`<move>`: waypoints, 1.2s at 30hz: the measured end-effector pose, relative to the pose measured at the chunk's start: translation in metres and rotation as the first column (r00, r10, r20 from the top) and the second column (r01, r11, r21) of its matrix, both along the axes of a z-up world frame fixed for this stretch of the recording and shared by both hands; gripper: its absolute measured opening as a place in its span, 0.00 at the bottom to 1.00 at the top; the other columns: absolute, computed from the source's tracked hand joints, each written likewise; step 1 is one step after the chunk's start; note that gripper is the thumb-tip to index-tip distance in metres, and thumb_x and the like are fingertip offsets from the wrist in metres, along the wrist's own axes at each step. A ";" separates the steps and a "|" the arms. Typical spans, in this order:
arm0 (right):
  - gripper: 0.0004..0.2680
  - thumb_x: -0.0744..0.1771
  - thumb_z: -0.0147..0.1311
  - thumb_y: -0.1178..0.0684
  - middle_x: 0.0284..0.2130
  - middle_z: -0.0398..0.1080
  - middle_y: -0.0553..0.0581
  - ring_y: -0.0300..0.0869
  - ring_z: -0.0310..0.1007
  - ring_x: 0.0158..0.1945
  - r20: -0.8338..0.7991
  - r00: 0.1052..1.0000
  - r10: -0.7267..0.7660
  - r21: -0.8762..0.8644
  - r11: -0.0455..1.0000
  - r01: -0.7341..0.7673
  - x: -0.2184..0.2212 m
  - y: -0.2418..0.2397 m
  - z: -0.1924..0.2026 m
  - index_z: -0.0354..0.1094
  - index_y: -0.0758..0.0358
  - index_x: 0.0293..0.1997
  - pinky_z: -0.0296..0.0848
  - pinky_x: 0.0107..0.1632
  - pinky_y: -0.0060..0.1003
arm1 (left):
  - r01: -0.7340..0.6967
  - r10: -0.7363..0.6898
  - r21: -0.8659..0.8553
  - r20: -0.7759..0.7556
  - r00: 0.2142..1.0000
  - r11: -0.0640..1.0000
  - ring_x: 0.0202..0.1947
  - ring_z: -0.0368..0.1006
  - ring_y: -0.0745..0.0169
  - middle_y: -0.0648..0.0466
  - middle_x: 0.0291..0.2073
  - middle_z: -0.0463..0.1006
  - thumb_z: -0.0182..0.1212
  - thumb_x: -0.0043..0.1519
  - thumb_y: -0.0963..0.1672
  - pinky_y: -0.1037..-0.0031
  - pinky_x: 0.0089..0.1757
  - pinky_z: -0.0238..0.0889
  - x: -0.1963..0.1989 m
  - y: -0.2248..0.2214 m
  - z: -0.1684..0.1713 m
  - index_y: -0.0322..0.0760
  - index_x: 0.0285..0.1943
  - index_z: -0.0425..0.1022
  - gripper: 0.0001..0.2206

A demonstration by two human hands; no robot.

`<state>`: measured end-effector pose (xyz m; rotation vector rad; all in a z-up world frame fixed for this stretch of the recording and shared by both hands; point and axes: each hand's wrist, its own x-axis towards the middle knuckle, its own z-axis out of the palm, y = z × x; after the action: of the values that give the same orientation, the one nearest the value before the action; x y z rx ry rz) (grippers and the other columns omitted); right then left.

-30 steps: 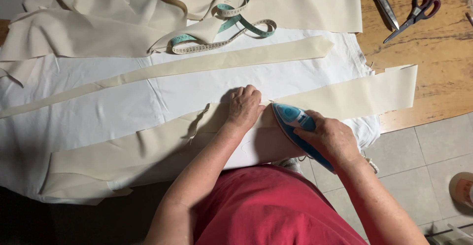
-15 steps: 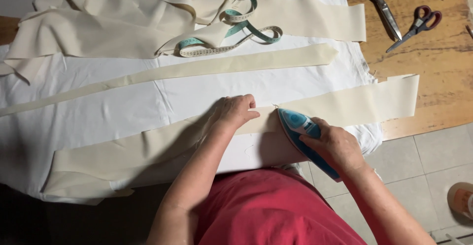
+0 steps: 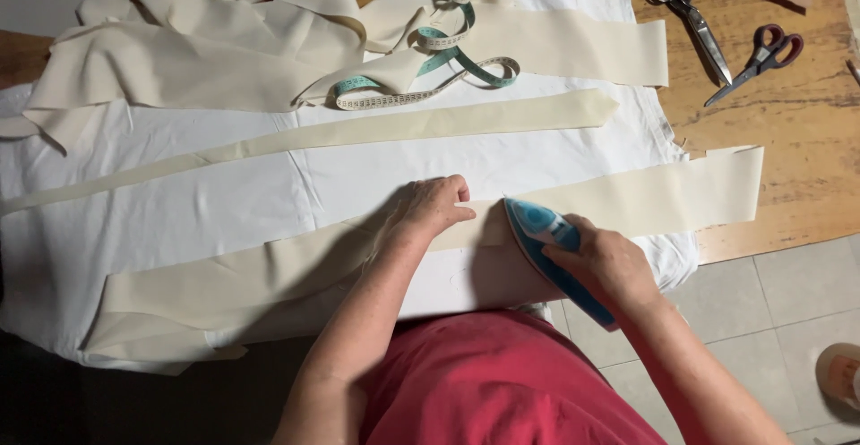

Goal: The person is ironing and pressing several strips of light-colored fabric on a workspace.

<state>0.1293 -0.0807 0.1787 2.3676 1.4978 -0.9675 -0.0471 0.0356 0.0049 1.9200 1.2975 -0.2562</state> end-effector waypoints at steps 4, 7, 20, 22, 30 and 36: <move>0.21 0.60 0.52 0.41 0.31 0.73 0.62 0.52 0.74 0.39 0.021 0.999 0.027 0.003 1.000 -0.027 0.000 0.000 -0.004 0.59 0.53 0.56 0.71 0.42 0.45 | 0.005 -0.005 0.015 0.013 1.000 1.000 0.43 0.72 0.58 0.62 0.31 0.76 0.60 0.47 0.52 0.68 0.42 0.61 0.000 -0.001 -0.012 0.53 0.35 0.71 0.11; 0.20 0.60 0.51 0.38 0.32 0.73 0.60 0.52 0.73 0.40 0.027 0.998 0.057 0.082 0.995 -0.059 0.002 0.014 -0.023 0.61 0.51 0.54 0.70 0.43 0.45 | 0.009 -0.010 0.016 0.038 0.999 1.000 0.43 0.72 0.55 0.59 0.31 0.76 0.60 0.47 0.51 0.67 0.42 0.61 -0.002 0.000 0.005 0.52 0.34 0.71 0.10; 0.21 0.58 0.53 0.38 0.36 0.73 0.57 0.50 0.72 0.44 0.008 0.999 0.034 -0.011 0.999 -0.034 0.000 0.031 -0.022 0.60 0.43 0.56 0.70 0.45 0.44 | 0.035 -0.047 -0.091 -0.134 0.990 0.995 0.49 0.69 0.54 0.54 0.40 0.77 0.60 0.47 0.53 0.64 0.46 0.62 -0.068 0.023 0.023 0.49 0.41 0.76 0.17; 0.20 0.59 0.52 0.38 0.36 0.73 0.60 0.52 0.71 0.45 0.010 1.000 0.027 0.011 1.000 -0.028 -0.005 0.036 -0.017 0.61 0.45 0.55 0.69 0.47 0.44 | 0.000 -0.015 -0.096 -0.158 0.987 0.995 0.49 0.70 0.53 0.53 0.40 0.77 0.60 0.45 0.53 0.64 0.47 0.62 -0.085 0.028 0.024 0.48 0.39 0.77 0.16; 0.22 0.58 0.53 0.37 0.38 0.72 0.61 0.53 0.71 0.46 -0.021 1.000 0.008 -0.025 1.000 -0.009 -0.023 0.034 -0.017 0.60 0.45 0.56 0.68 0.48 0.45 | -0.161 0.198 -0.342 0.074 0.977 0.926 0.30 0.69 0.65 0.57 0.23 0.76 0.66 0.43 0.50 0.76 0.33 0.60 -0.147 0.028 0.037 0.44 0.33 0.78 0.14; 0.23 0.58 0.51 0.35 0.39 0.71 0.59 0.51 0.70 0.47 -0.038 0.999 0.025 -0.068 0.997 -0.028 -0.058 0.038 -0.033 0.57 0.42 0.58 0.69 0.50 0.45 | -0.283 0.462 -0.489 0.295 0.837 0.825 0.21 0.63 0.73 0.59 0.17 0.69 0.65 0.48 0.44 0.85 0.24 0.55 -0.159 0.027 0.037 0.33 0.36 0.74 0.11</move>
<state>0.0717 -0.0423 0.1461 2.2889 1.4805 -1.0453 -0.2064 0.0623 0.0420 1.2209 1.1903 0.0630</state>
